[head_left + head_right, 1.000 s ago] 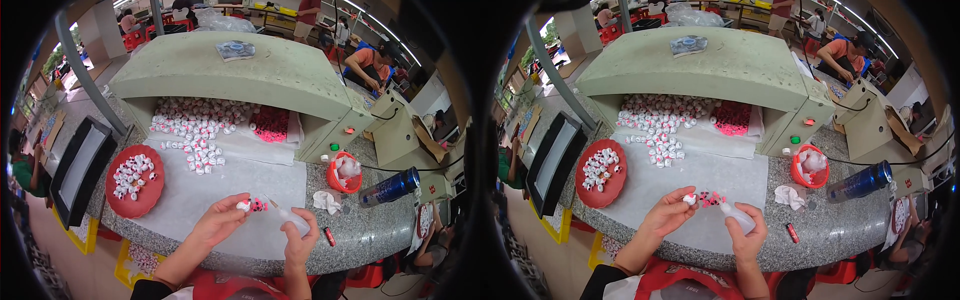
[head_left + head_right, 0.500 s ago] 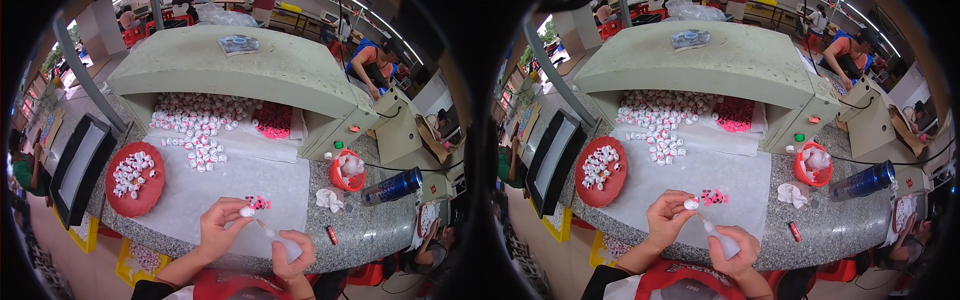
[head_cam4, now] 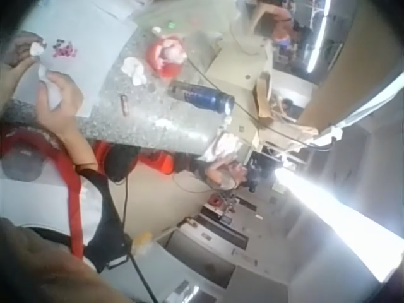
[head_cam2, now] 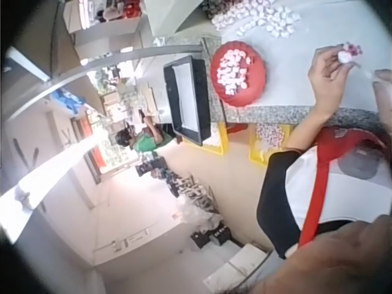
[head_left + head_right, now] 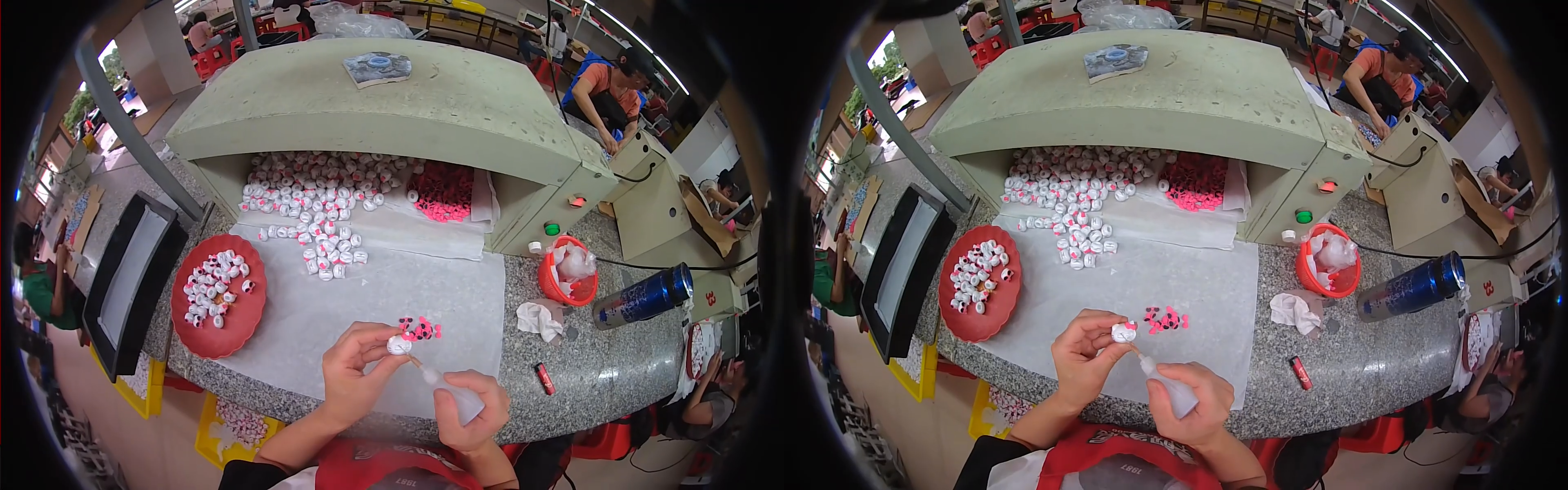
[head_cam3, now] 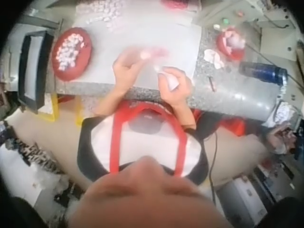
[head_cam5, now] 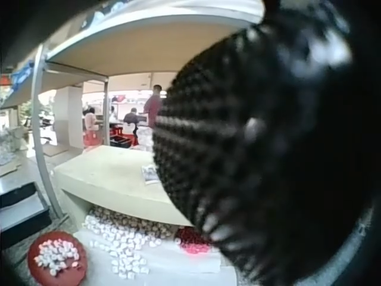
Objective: Assembling small pink and white plastic toy components at a factory workstation.
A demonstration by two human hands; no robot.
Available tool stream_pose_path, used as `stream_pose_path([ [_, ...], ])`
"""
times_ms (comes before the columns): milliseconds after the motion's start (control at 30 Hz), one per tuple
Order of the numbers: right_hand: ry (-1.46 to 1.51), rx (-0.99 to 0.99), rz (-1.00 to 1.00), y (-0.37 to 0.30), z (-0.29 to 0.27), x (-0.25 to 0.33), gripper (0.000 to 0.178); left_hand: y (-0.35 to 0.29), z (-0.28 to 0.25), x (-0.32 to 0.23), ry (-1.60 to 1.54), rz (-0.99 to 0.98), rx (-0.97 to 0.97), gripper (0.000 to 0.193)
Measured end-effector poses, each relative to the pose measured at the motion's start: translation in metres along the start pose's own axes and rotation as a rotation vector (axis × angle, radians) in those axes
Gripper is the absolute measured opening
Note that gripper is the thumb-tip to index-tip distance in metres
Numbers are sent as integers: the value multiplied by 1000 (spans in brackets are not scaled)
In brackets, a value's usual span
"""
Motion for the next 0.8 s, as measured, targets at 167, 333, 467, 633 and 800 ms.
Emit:
stream_pose_path([
  [167, 8, 23, 9, 2, 0, 1, 21, 0, 0, 0, 49, 25, -2, 30],
  [333, 47, 90, 4, 4, -1, 2, 20, 0, -3, -5, 153, 51, 11, 30],
  [467, 18, 77, -8, 7, -3, 3, 20, 0, -4, -5, 126, 23, 3, 30],
  [633, 25, 65, 3, 5, -2, 1, 20, -1, -5, -4, -118, -224, -33, 31],
  [800, 48, 55, 13, 3, -3, 0, 19, 0, -6, -1, -147, -237, -9, 33],
])
Point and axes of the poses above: each hand's wrist, its own y-axis towards the middle knuckle, its own z-axis out of the palm, x = y × z, the point moved 3 cm from there along y, towards the middle knuckle, and after that the axes turned 1 degree about -x, right-handed, at the moved point
